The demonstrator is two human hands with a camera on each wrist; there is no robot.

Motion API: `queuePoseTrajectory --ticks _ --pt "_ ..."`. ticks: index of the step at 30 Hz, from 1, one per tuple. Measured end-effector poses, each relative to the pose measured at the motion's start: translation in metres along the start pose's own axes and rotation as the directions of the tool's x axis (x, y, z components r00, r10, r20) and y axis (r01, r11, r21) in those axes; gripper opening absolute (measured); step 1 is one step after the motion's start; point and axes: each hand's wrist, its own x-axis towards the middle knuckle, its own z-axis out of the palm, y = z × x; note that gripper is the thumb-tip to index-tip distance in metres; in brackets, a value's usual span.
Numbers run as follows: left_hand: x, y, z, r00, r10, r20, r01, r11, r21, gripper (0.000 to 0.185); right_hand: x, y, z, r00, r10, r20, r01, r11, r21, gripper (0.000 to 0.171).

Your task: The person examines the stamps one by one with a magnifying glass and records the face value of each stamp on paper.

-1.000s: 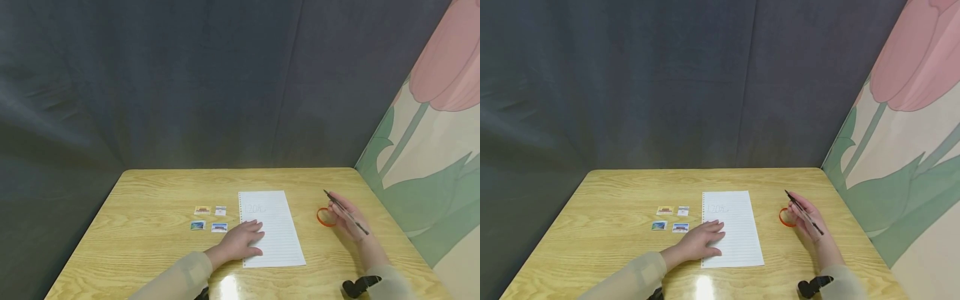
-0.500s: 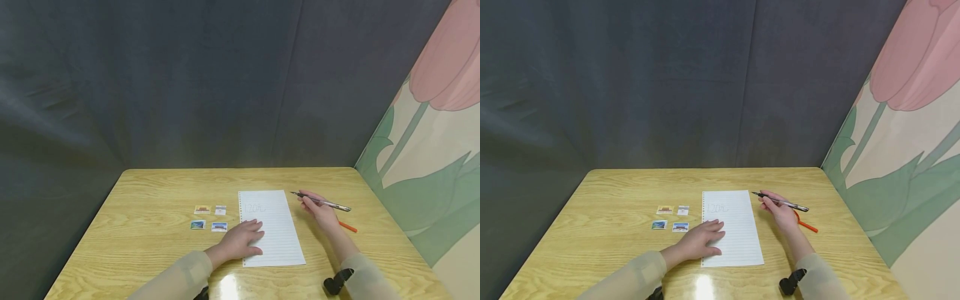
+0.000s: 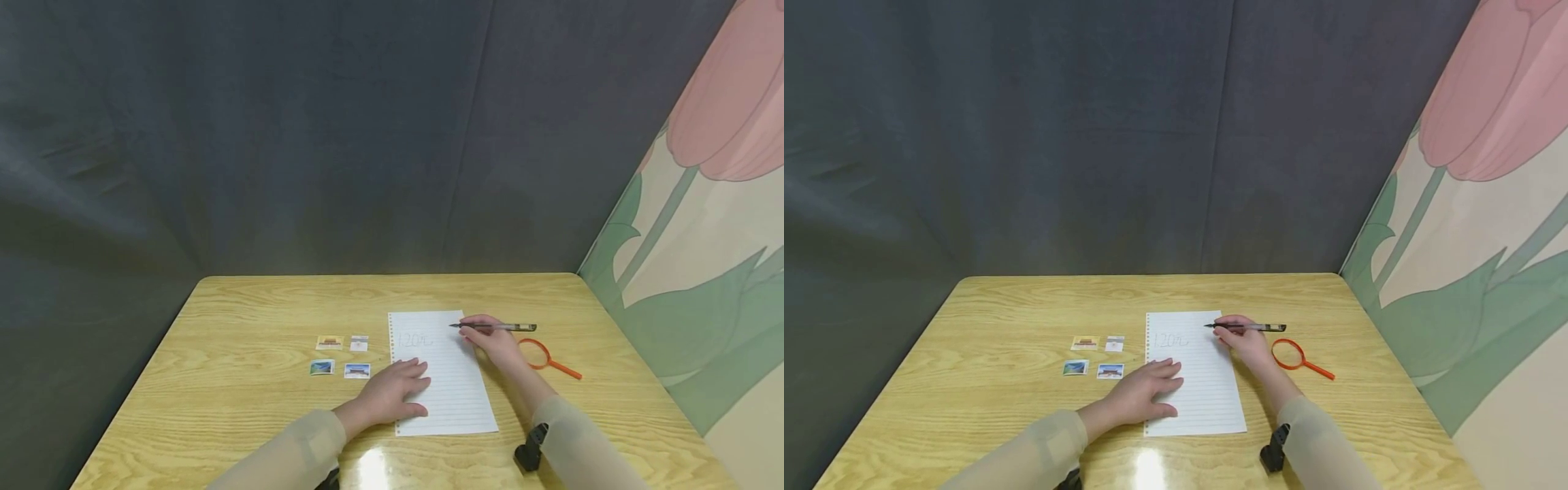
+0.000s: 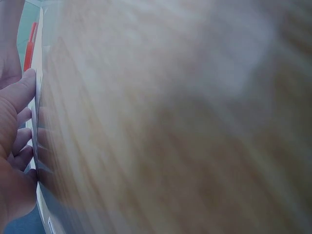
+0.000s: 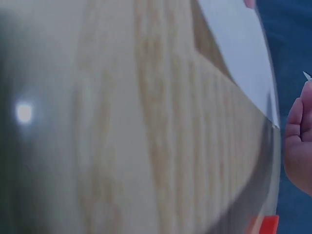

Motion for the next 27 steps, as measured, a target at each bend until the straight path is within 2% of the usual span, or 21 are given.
queuePoseTrajectory --ticks 7,12,17,27 --pt "0.0 0.0 0.001 1.0 0.016 -0.014 -0.016 1.0 -0.006 0.06 0.01 0.014 0.01 0.999 -0.036 -0.011 0.035 0.999 -0.04 0.02" --pt "-0.001 0.0 0.001 0.999 0.032 -0.035 -0.032 0.999 -0.008 0.06 0.012 0.016 0.014 0.995 -0.095 0.003 0.095 0.984 -0.153 0.014" --pt "-0.002 -0.001 0.001 0.997 0.046 -0.062 -0.047 0.999 -0.005 0.06 0.014 0.016 0.017 0.995 -0.095 -0.012 0.089 0.971 -0.221 0.01" --pt "-0.001 -0.001 0.001 0.999 0.021 -0.039 -0.021 1.0 -0.006 0.06 0.02 0.019 0.021 0.991 -0.132 -0.024 0.119 0.949 -0.291 0.006"
